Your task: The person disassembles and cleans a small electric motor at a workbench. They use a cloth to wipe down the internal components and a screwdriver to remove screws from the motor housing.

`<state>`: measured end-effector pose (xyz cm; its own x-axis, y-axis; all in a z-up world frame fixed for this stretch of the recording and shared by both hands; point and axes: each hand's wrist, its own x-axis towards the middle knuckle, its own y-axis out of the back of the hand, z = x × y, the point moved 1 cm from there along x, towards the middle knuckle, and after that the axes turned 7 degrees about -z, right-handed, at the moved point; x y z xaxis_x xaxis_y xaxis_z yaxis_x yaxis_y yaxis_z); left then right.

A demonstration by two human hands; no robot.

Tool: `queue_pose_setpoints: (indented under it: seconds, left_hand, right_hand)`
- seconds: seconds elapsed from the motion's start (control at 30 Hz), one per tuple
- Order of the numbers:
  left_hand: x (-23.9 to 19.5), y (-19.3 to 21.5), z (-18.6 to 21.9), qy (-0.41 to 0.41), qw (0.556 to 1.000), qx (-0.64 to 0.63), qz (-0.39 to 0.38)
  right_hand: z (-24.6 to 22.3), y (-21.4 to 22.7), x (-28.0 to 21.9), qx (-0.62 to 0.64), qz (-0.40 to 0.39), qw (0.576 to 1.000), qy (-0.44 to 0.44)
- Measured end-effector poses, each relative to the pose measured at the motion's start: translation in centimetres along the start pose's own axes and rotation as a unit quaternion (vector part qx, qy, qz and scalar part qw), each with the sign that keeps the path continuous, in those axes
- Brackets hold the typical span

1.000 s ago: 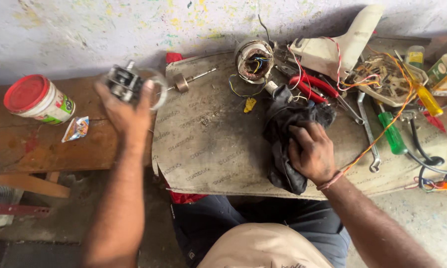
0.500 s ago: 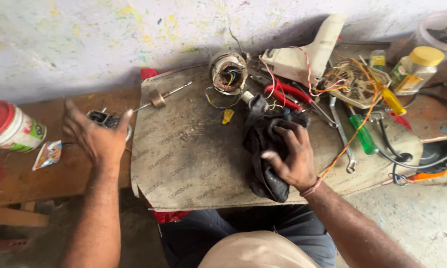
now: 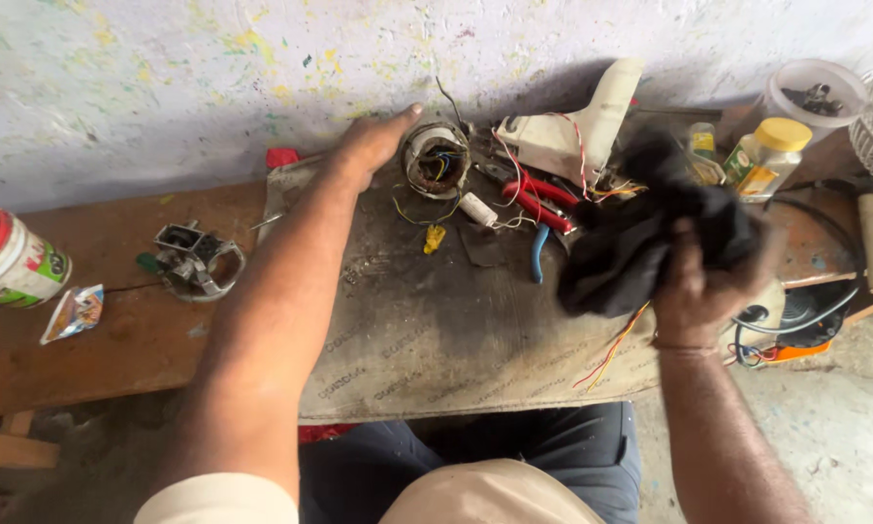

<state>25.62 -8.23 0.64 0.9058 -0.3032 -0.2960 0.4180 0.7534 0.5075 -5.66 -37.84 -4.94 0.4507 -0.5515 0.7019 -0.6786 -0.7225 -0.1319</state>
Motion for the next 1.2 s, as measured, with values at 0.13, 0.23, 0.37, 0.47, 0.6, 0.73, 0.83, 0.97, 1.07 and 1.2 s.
queue_pose_setpoints:
  seconds: [0.13, 0.23, 0.37, 0.47, 0.6, 0.73, 0.83, 0.97, 1.07, 1.2]
  left_hand:
    - [0.3, -1.1, 2.6, 0.050, 0.992, 0.031, -0.109]
    - [1.0, -1.2, 2.7, 0.081, 0.985, 0.075, -0.131]
    - [5.4, -2.2, 1.9, 0.060, 0.988, 0.055, -0.135]
    - [6.9, -2.9, 1.3, 0.041, 0.986, -0.014, -0.163]
    - [4.9, -3.2, 1.7, 0.095, 0.990, -0.020, -0.106]
    - [5.6, -3.7, 1.6, 0.089, 0.992, -0.059, -0.074]
    - [7.4, -4.5, 0.8, 0.080, 0.993, -0.077, -0.038]
    - [7.0, -5.2, 0.6, 0.040, 0.990, -0.135, -0.026]
    - [4.1, -5.5, 1.5, 0.056, 0.985, -0.164, 0.021]
    - [-0.4, -5.5, 2.7, 0.061, 0.978, -0.186, 0.076]
  right_hand:
    - [0.9, -0.4, 1.1, -0.357, -0.133, 0.910, 0.163]
    - [1.5, -3.2, -1.5, -0.415, -0.231, 0.871, 0.126]
    - [1.3, -3.2, -1.6, -0.402, -0.214, 0.885, 0.098]
    - [1.4, -3.1, -1.6, -0.391, -0.211, 0.890, 0.100]
    - [1.4, -2.9, -1.8, -0.390, -0.207, 0.892, 0.096]
    - [1.3, -3.0, -1.7, -0.385, -0.211, 0.893, 0.100]
    - [1.2, -2.9, -1.7, -0.388, -0.206, 0.894, 0.091]
    - [1.4, -2.7, -1.8, -0.370, -0.190, 0.904, 0.102]
    - [1.5, -2.6, -1.9, -0.359, -0.180, 0.910, 0.104]
    - [1.8, -2.4, -1.9, -0.355, -0.180, 0.911, 0.103]
